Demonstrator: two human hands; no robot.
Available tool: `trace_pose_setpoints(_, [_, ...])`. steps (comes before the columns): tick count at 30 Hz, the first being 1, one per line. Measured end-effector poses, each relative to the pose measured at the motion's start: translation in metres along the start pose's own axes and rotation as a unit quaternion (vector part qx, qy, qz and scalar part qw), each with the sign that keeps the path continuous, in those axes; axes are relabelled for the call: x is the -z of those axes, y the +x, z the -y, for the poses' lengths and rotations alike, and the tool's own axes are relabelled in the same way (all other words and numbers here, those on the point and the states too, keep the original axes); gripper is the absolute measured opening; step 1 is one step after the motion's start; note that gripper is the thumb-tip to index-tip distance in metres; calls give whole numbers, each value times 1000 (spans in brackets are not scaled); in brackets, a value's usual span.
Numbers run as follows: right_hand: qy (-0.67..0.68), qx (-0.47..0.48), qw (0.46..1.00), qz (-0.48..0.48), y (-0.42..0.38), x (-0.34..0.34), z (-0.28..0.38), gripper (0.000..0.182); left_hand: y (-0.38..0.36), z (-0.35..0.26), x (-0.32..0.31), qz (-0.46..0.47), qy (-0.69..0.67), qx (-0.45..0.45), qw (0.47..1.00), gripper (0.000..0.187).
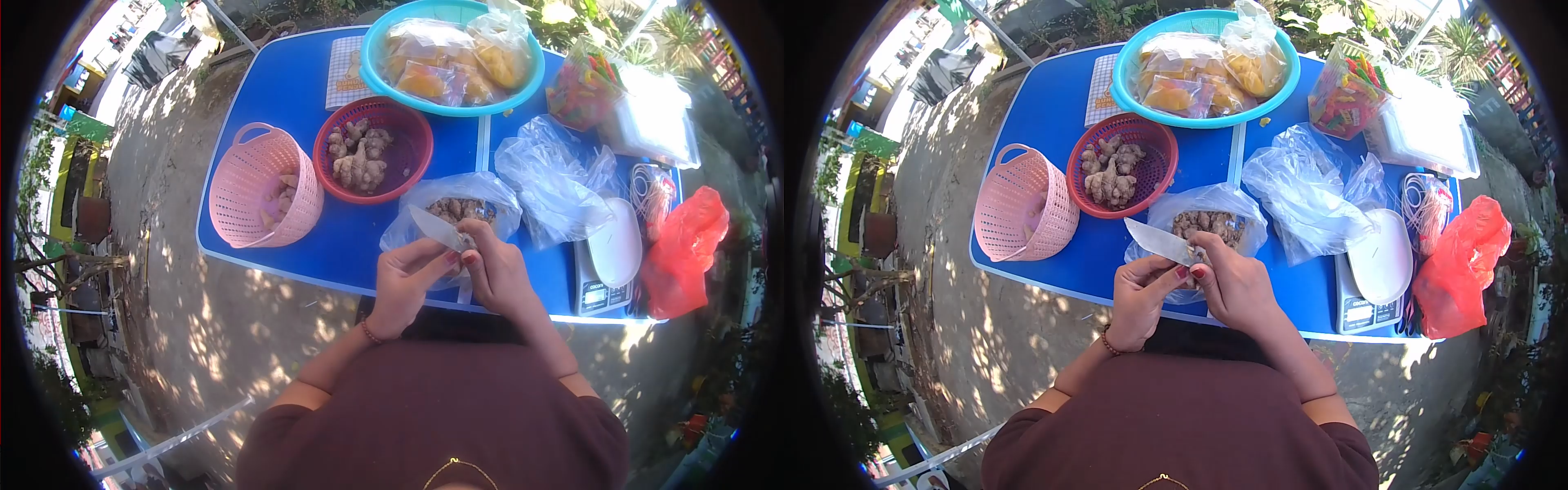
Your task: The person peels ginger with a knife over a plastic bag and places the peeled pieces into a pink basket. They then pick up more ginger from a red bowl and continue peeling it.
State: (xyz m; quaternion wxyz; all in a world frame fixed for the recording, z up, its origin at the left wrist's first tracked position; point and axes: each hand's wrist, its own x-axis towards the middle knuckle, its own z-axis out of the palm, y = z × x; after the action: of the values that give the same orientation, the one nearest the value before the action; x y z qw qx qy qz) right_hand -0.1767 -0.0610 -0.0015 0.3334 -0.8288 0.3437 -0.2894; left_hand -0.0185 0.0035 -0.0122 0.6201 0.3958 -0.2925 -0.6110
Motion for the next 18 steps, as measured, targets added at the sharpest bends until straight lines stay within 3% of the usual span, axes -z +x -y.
trace_pose_setpoints(3, [35,17,999,-1,4,3,10,38,1,-5,-9,-69,-8,-19,997,23])
trace_pose_setpoints(9, [-26,20,999,3,3,2,5,41,-2,-3,-2,-4,30,-2,1000,28])
trace_pose_setpoints(18, [0,31,1000,2,4,5,14,38,1,-5,-8,-69,41,-42,996,28])
